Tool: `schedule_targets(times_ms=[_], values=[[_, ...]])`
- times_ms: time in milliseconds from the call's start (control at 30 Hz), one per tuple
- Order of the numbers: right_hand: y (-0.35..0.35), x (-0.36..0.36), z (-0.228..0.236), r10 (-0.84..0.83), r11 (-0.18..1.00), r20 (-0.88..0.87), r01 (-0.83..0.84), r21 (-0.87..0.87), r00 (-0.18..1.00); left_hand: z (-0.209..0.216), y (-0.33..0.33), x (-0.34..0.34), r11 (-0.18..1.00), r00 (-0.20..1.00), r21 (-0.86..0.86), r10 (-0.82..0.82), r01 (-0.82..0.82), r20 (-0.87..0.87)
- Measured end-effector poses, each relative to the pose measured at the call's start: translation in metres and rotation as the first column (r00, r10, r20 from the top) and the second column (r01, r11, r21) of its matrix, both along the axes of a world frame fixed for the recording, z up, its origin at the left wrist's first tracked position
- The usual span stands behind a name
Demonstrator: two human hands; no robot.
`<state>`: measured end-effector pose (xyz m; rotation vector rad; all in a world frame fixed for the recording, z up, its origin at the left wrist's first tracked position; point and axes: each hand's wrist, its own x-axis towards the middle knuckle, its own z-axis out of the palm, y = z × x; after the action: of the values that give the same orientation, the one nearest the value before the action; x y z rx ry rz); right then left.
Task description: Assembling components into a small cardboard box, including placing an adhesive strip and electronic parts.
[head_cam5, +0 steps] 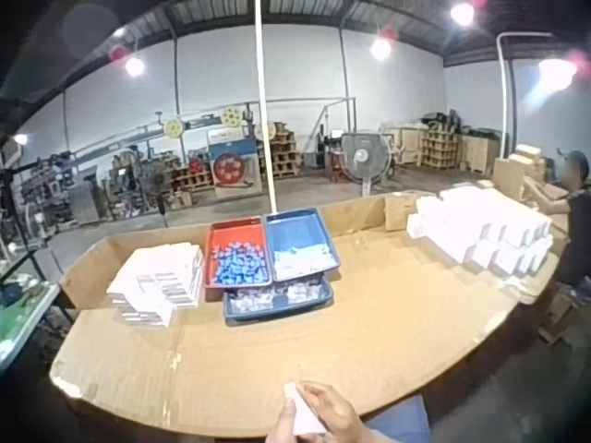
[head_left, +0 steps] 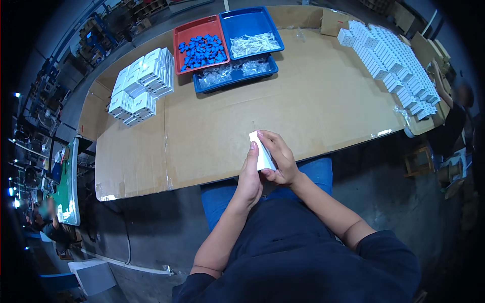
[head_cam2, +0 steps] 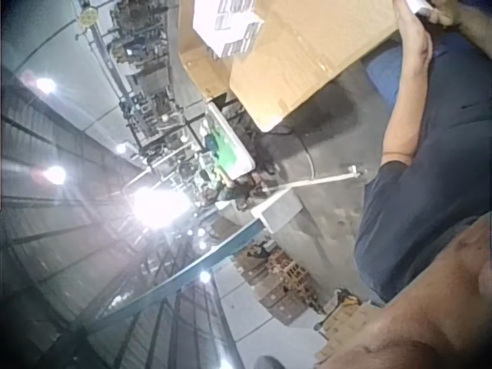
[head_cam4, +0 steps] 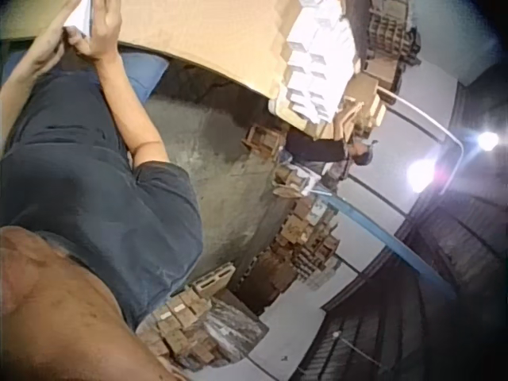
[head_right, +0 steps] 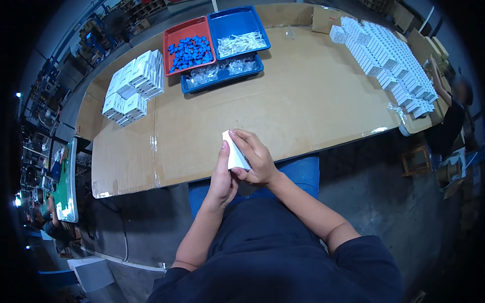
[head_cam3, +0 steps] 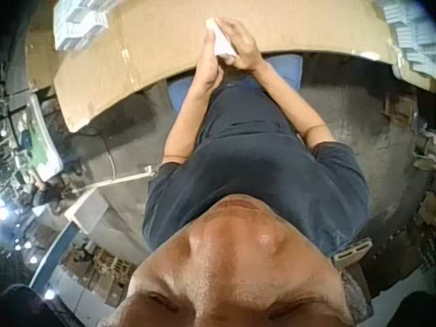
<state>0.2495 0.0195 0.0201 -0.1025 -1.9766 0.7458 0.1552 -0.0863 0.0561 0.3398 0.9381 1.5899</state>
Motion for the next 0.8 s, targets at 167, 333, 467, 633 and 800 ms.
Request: schedule_targets(times_ms=[167, 333, 467, 633, 800], values=[[-0.005, -0.001, 0.007, -0.062, 0.998, 0.022, 0.062, 0.011, 0.998, 0.005, 0.002, 0.0, 0.999, 0.999, 0.004, 0.05, -0.05, -0.014], [-0.001, -0.004, 0.003, -0.039, 0.998, 0.027, 0.038, 0.049, 0.999, 0.014, 0.003, 0.003, 0.996, 0.997, -0.028, 0.082, -0.081, 0.012], [0.002, -0.011, -0.003, -0.04, 0.999, 0.019, 0.04, 0.02, 0.999, 0.007, 0.007, -0.003, 0.998, 0.999, -0.049, 0.042, -0.041, 0.027], [0.01, -0.022, -0.009, 0.021, 1.0, 0.005, -0.021, -0.001, 1.0, 0.0, 0.013, -0.009, 0.994, 0.996, -0.081, 0.077, -0.073, 0.052], [0.012, -0.034, -0.021, 0.018, 1.0, -0.008, -0.018, -0.019, 1.0, -0.005, 0.016, -0.018, 0.991, 0.993, -0.087, 0.11, -0.106, 0.043]])
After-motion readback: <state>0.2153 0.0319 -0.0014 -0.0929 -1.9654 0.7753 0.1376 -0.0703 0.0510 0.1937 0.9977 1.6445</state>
